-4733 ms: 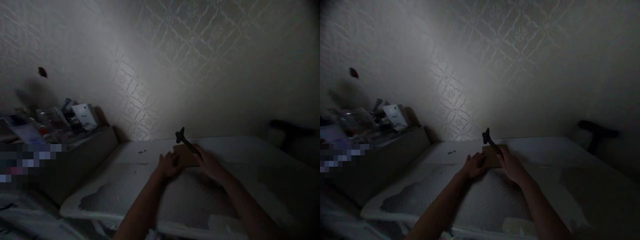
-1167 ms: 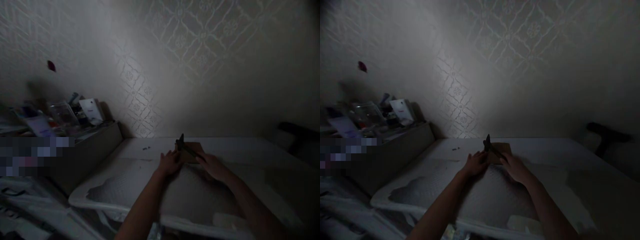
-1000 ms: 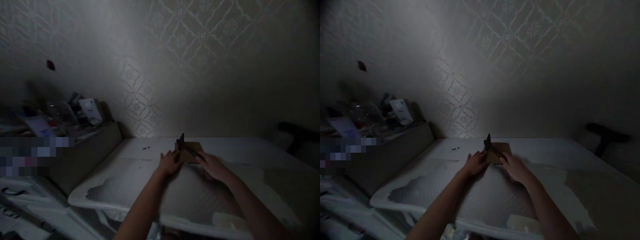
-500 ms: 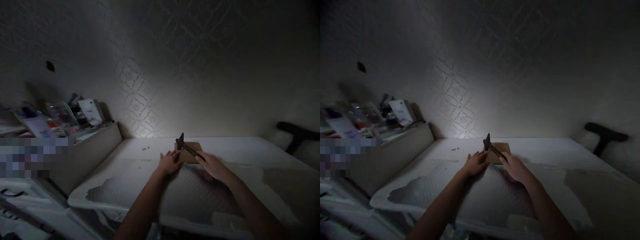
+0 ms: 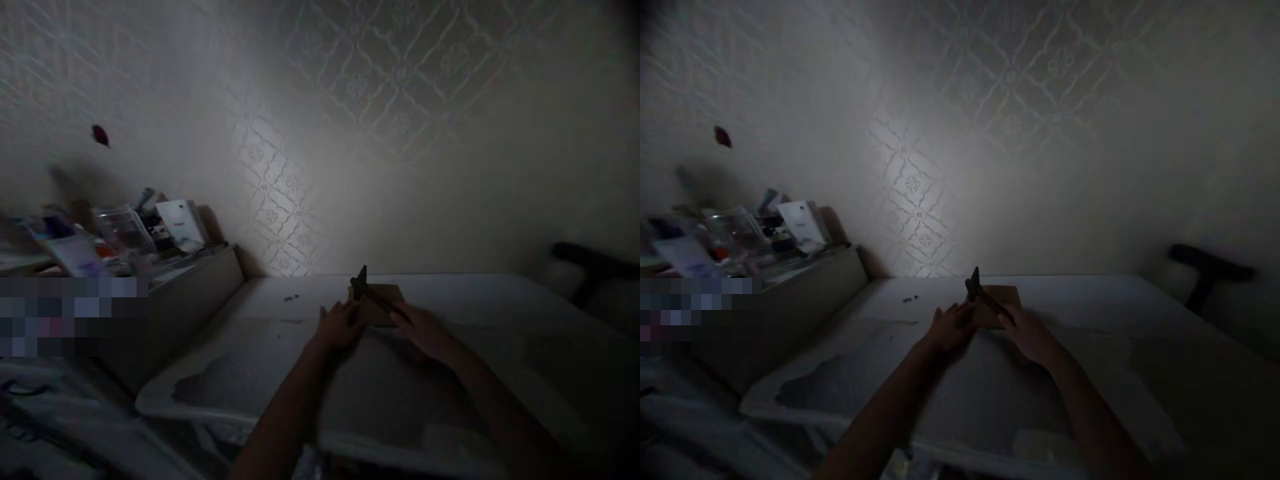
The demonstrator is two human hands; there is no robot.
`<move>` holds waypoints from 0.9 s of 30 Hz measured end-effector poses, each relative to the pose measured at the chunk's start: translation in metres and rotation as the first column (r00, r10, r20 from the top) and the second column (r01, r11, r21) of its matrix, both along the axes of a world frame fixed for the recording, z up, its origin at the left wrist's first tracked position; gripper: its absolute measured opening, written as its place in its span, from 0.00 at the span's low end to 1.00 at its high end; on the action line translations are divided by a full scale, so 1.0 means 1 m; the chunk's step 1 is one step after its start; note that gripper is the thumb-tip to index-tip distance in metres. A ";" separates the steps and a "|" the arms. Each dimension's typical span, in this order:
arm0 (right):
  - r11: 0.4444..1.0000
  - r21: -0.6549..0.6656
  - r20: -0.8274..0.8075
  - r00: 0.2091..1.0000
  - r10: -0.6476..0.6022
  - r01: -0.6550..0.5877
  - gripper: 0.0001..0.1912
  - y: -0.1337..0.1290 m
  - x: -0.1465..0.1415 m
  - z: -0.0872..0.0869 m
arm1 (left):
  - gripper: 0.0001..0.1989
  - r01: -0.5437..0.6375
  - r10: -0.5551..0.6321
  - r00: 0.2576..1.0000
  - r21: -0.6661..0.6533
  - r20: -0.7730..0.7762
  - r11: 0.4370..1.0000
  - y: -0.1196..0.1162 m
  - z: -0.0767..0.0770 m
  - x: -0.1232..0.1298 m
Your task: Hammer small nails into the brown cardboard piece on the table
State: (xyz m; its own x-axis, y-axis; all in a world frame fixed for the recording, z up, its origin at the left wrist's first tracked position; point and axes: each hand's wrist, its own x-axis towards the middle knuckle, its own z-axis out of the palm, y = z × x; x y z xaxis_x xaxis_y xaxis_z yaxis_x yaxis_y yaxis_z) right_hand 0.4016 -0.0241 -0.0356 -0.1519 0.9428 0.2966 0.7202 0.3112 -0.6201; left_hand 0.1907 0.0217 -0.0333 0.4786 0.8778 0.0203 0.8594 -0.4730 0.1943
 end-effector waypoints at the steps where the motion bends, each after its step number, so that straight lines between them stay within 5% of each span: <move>1: 1.000 -0.006 0.001 1.000 0.000 0.000 0.18 0.000 0.000 0.000 | 0.31 0.003 -0.003 1.000 -0.002 -0.005 1.000 0.000 0.000 0.000; 27: 1.000 -0.003 0.014 1.000 0.004 -0.004 0.19 -0.001 0.000 0.000 | 0.30 0.007 -0.007 1.000 0.018 0.012 1.000 0.002 -0.004 0.000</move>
State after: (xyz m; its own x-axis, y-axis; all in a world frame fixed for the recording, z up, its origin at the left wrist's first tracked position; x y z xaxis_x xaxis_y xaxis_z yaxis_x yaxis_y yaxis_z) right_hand 0.4012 -0.0250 -0.0353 -0.1595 0.9432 0.2914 0.7279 0.3117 -0.6108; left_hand 0.1904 0.0239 -0.0372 0.4841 0.8741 0.0413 0.8539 -0.4822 0.1961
